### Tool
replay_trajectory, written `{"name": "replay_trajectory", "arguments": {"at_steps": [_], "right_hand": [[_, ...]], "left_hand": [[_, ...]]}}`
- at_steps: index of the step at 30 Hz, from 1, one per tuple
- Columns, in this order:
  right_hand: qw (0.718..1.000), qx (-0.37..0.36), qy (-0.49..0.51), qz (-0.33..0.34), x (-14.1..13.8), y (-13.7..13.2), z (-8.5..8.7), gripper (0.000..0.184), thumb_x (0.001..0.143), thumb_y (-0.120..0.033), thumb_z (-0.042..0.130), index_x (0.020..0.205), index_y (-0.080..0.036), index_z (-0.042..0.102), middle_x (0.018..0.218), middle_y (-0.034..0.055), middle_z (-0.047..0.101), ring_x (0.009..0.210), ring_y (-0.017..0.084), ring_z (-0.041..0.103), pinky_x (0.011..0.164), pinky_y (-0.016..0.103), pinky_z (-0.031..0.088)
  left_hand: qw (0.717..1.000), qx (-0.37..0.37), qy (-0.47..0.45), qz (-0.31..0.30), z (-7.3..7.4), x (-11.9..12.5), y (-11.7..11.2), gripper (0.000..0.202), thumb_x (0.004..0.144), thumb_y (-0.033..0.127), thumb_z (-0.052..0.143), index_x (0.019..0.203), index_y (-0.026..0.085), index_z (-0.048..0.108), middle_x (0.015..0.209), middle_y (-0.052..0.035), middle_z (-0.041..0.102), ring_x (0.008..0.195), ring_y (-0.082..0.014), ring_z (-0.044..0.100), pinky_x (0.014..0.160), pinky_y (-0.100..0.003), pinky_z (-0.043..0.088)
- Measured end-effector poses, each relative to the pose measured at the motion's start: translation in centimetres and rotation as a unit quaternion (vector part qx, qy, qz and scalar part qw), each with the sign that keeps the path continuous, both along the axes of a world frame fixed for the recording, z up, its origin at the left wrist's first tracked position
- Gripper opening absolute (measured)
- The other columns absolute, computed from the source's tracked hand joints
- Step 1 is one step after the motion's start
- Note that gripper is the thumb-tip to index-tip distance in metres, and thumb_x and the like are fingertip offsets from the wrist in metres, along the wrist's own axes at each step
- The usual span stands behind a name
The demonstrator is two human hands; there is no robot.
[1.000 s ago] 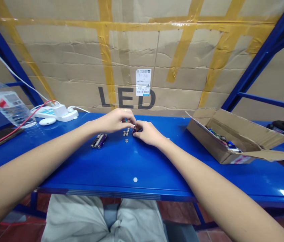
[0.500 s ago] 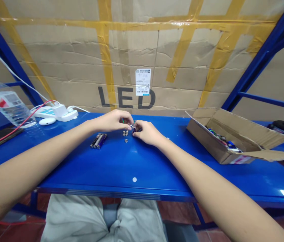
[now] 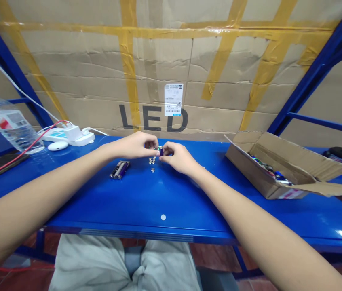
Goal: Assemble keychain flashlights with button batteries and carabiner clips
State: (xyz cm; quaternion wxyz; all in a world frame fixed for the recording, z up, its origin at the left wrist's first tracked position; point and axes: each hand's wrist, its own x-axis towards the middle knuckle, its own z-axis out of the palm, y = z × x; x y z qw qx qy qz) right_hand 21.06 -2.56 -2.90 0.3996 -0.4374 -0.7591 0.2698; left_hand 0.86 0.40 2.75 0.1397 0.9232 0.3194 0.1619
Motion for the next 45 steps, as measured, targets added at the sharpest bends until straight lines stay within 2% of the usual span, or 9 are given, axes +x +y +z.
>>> {"name": "replay_trajectory", "arguments": {"at_steps": [7,11,17,21,25,29,34,42,45], "right_hand": [[0.998,0.011,0.052,-0.031,-0.6,-0.6,0.7,0.024,0.072,-0.033,0.075,0.086,-0.017,0.064,0.084,0.0058,0.072,0.079,0.02,0.065,0.072,0.033,0.049],[0.997,0.024,-0.015,-0.076,-0.8,-1.0,0.8,0.02,0.077,-0.03,0.072,0.09,-0.017,0.065,0.084,0.0063,0.073,0.079,0.02,0.065,0.072,0.032,0.048],[0.969,0.075,-0.227,0.058,-2.2,-2.4,0.6,0.008,0.085,-0.016,0.062,0.08,-0.017,0.069,0.085,0.0056,0.073,0.08,0.019,0.064,0.076,0.03,0.045],[0.964,0.092,-0.238,0.075,-2.3,-2.4,0.6,0.012,0.086,-0.012,0.06,0.079,-0.017,0.068,0.085,0.0058,0.072,0.08,0.018,0.063,0.075,0.03,0.044],[0.986,0.144,-0.084,-0.022,-0.9,-1.7,1.4,0.009,0.089,-0.019,0.057,0.083,-0.018,0.064,0.082,0.0046,0.07,0.075,0.017,0.061,0.072,0.03,0.044],[0.978,0.182,0.029,-0.096,0.3,-0.8,1.9,0.008,0.087,-0.025,0.058,0.084,-0.019,0.062,0.077,0.0035,0.067,0.073,0.018,0.06,0.069,0.031,0.045],[0.981,0.169,0.017,-0.09,0.5,-0.3,1.5,0.008,0.085,-0.024,0.059,0.083,-0.018,0.063,0.078,0.0041,0.068,0.073,0.018,0.062,0.07,0.032,0.046],[0.989,0.133,0.019,-0.06,1.0,0.0,1.3,0.009,0.083,-0.026,0.061,0.08,-0.018,0.064,0.075,0.003,0.067,0.07,0.016,0.06,0.067,0.03,0.044],[0.991,0.125,0.004,-0.053,1.2,0.1,1.2,0.011,0.083,-0.027,0.061,0.08,-0.017,0.065,0.07,0.0021,0.066,0.064,0.015,0.058,0.064,0.029,0.043]], "left_hand": [[0.987,-0.024,-0.157,0.007,-0.6,1.1,-0.1,0.014,0.077,0.025,0.065,0.085,0.014,0.068,0.077,-0.002,0.069,0.073,-0.0143,0.061,0.068,-0.027,0.045],[0.96,-0.066,-0.269,0.033,-1.0,1.0,1.0,0.009,0.076,0.017,0.062,0.084,0.014,0.063,0.084,-0.0042,0.071,0.08,-0.0154,0.065,0.076,-0.03,0.051],[0.892,-0.231,-0.386,0.05,-1.6,0.7,2.2,0.008,0.083,0.009,0.054,0.088,0.014,0.058,0.086,-0.0074,0.07,0.085,-0.0169,0.068,0.077,-0.036,0.057],[0.865,-0.3,-0.4,0.048,-2.2,0.7,2.3,0.011,0.084,0.01,0.059,0.093,0.014,0.061,0.087,-0.0062,0.066,0.083,-0.0159,0.065,0.07,-0.036,0.059],[0.883,-0.289,-0.369,0.008,-2.5,0.7,2.2,0.015,0.081,0.015,0.068,0.095,0.012,0.064,0.084,-0.0049,0.065,0.074,-0.0132,0.064,0.069,-0.034,0.057],[0.925,-0.231,-0.301,-0.017,-2.4,0.9,1.9,0.018,0.078,0.017,0.072,0.094,0.012,0.067,0.079,-0.003,0.067,0.068,-0.0109,0.06,0.066,-0.029,0.051],[0.945,-0.176,-0.276,-0.023,-2.4,1.3,1.4,0.018,0.076,0.017,0.072,0.093,0.013,0.068,0.084,-0.0032,0.069,0.078,-0.0123,0.062,0.075,-0.029,0.05],[0.964,-0.108,-0.238,-0.048,-2.7,1.4,0.8,0.014,0.083,0.025,0.066,0.092,0.015,0.062,0.08,-0.0022,0.067,0.074,-0.0138,0.062,0.071,-0.028,0.048],[0.981,-0.049,-0.187,-0.019,-2.4,1.6,0.3,0.013,0.09,0.029,0.055,0.092,0.017,0.061,0.083,-0.0029,0.067,0.076,-0.0155,0.061,0.07,-0.029,0.046]]}}
